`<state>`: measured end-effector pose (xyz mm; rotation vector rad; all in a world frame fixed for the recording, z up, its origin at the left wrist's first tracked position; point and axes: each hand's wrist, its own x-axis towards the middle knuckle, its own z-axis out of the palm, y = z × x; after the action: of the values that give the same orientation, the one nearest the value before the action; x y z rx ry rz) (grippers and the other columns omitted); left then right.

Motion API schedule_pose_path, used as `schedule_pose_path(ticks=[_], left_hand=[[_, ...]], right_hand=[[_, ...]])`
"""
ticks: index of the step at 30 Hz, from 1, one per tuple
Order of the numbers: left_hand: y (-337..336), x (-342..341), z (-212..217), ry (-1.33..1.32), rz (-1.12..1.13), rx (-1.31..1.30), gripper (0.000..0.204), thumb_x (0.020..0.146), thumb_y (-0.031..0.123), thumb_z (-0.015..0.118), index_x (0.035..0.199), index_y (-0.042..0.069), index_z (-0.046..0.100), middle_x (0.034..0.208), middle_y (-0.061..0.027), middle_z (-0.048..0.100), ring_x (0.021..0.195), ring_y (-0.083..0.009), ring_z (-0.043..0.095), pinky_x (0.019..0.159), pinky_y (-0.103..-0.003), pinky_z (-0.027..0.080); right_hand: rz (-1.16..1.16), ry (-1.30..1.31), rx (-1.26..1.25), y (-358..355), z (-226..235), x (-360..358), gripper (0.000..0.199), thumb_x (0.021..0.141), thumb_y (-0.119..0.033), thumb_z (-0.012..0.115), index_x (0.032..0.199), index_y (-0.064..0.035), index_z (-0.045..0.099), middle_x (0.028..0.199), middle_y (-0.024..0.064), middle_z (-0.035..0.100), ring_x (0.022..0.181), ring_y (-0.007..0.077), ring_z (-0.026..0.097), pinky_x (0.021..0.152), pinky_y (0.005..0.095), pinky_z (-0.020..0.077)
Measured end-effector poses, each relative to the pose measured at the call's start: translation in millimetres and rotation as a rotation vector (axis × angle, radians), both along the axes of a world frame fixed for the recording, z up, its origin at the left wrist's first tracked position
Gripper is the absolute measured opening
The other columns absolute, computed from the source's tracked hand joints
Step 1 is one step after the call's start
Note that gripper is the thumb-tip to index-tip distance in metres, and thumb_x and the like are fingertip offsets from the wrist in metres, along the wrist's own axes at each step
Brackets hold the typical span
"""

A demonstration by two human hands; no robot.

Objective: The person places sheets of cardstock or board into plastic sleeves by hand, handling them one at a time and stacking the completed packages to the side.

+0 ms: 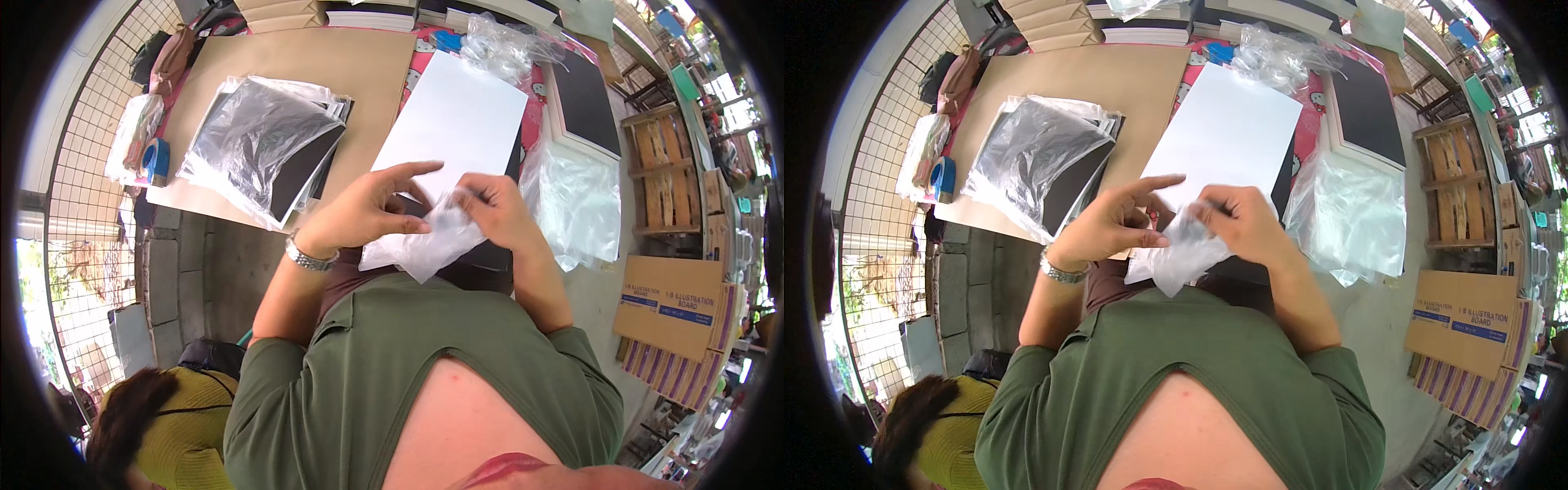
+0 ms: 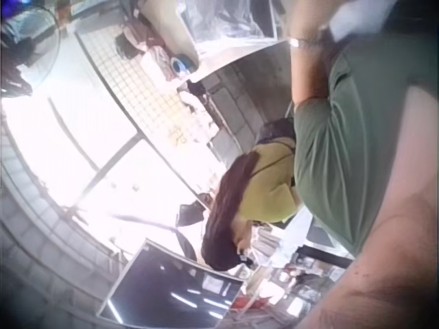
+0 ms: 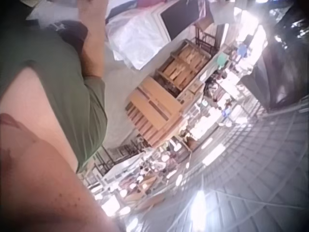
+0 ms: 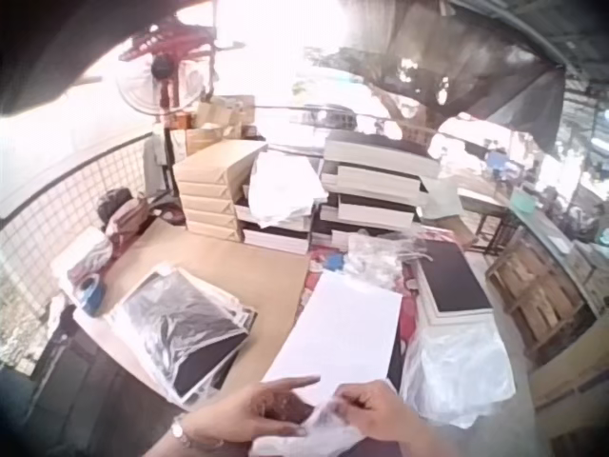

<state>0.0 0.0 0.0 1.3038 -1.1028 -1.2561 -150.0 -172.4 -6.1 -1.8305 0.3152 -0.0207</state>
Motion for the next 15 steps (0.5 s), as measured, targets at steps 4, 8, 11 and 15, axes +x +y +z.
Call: schedule_pose_path(ticks=[4,8,11,15], left_hand=[[4,13,-10,0.039,-0.105,0.013,0.021,0.085,0.01,0.059,0.102,-0.002,0.058,0.097,-0.0041,0.057,0.075,-0.0071,0.05,0.07,-0.022,0.042],[1,16,-16,0.775,0.283,-0.291,0.016,0.092,0.013,0.045,0.094,0.0,0.053,0.085,-0.002,0.058,0.08,-0.0106,0.056,0.071,-0.025,0.046],[12,15,-18,0.444,0.306,0.03,0.024,0.089,0.026,0.052,0.098,0.004,0.053,0.087,-0.0013,0.054,0.078,-0.0081,0.051,0.069,-0.024,0.043],[14,-2,10,0.035,0.407,0.238,0.028,0.092,0.032,0.047,0.088,0.005,0.053,0.08,0.0027,0.052,0.084,-0.0027,0.046,0.071,-0.021,0.038]], right_hand=[[0.073,0.026,0.24,-13,-9,-9,0.019,0.085,-0.018,0.062,0.079,0.0003,0.06,0.065,-0.0001,0.055,0.063,0.0043,0.046,0.058,0.0216,0.0386],[0.462,0.002,0.185,-32,-23,-23,0.015,0.08,-0.012,0.066,0.089,-0.0003,0.063,0.079,0.0036,0.063,0.074,0.0118,0.055,0.069,0.0261,0.0446],[-0.05,-0.298,0.541,-59,-37,-37,0.018,0.081,-0.009,0.063,0.098,-0.0012,0.061,0.087,0.0095,0.062,0.08,0.0251,0.06,0.075,0.0387,0.0487],[0.088,-0.37,0.969,-69,-22,-42,0.025,0.083,-0.007,0.061,0.107,-0.0036,0.058,0.083,0.0116,0.062,0.075,0.0199,0.062,0.067,0.0371,0.0513]])
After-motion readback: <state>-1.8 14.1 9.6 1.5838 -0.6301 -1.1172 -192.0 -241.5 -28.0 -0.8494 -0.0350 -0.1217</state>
